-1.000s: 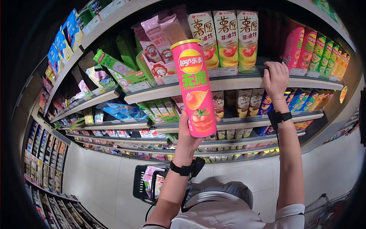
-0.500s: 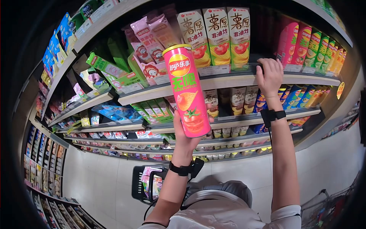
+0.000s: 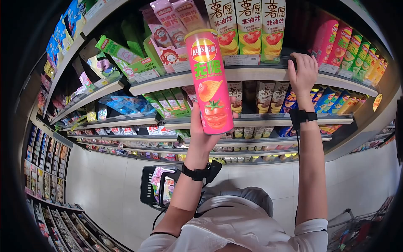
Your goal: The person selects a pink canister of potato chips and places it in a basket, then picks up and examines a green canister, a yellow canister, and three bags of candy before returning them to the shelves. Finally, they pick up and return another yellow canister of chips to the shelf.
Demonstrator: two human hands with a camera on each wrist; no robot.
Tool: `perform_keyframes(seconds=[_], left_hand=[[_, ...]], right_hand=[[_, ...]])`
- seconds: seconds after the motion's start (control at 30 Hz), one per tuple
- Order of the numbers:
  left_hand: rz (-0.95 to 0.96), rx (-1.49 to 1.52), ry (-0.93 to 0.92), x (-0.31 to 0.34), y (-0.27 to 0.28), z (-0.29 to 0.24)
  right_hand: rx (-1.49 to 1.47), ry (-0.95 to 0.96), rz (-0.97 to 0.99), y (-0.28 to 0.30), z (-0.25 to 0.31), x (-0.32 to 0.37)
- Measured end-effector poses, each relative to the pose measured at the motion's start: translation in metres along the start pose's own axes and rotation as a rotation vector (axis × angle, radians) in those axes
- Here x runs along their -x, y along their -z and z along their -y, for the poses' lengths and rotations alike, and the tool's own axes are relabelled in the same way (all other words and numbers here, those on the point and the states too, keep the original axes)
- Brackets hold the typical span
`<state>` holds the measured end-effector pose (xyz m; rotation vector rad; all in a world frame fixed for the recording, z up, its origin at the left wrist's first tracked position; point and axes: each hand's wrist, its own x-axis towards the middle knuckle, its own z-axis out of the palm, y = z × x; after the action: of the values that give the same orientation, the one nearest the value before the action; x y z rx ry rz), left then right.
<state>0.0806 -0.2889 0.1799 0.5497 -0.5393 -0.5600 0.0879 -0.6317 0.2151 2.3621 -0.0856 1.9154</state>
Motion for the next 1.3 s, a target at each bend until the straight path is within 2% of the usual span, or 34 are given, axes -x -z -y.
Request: perform_keyframes(seconds=[0.23,0.37,0.43,0.63,0.7,0.73,0.77,0.83,0.87,0.9,0.97,1.03,1.1,1.3], left_hand=[[0.061,-0.111,0.016,0.014,-0.007,0.0],[0.086,-0.038,0.035,0.025,-0.018,-0.001],[0.19,0.062,0.031,0.025,-0.018,0.0],[0.208,0.092,0.007,0.029,-0.02,-0.004],[0.098,-0.069,-0.055,0.029,-0.019,-0.009],[-0.047,-0.183,-0.099,0.034,-0.03,-0.012],[-0.045,-0.188,-0.106,0.032,-0.031,-0.016],[-0.113,-0.524,-0.027,0.03,-0.031,-0.023],[-0.207,-0.604,-0.101,0.032,-0.037,-0.021],[-0.207,-0.607,-0.104,0.033,-0.039,-0.019],[-0.349,-1.086,-0.363,0.035,-0.041,-0.016],[-0.36,-1.116,-0.397,0.035,-0.033,-0.012],[-0.382,-1.295,-0.505,0.034,-0.027,-0.009],[-0.34,-1.261,-0.537,0.033,-0.025,-0.001]], right_hand=[[0.012,0.001,-0.007,0.002,0.0,0.001],[0.011,0.007,-0.013,0.002,-0.001,0.003],[0.007,0.005,-0.001,0.001,-0.001,0.003],[0.004,-0.012,0.021,0.005,0.001,0.002],[0.0,-0.009,0.014,0.006,0.001,0.002],[-0.003,-0.01,0.017,0.006,0.002,0.001],[-0.006,-0.01,0.021,0.006,0.002,0.001],[-0.013,-0.012,0.022,0.005,0.001,0.001],[-0.015,-0.012,0.02,0.005,0.0,0.002],[-0.016,-0.013,0.02,0.005,0.001,0.002],[-0.012,-0.014,0.019,0.004,0.001,0.002],[-0.018,-0.004,0.006,0.006,0.001,0.002],[-0.018,-0.001,0.001,0.007,0.002,0.001],[-0.023,-0.003,-0.004,0.006,0.001,0.002]])
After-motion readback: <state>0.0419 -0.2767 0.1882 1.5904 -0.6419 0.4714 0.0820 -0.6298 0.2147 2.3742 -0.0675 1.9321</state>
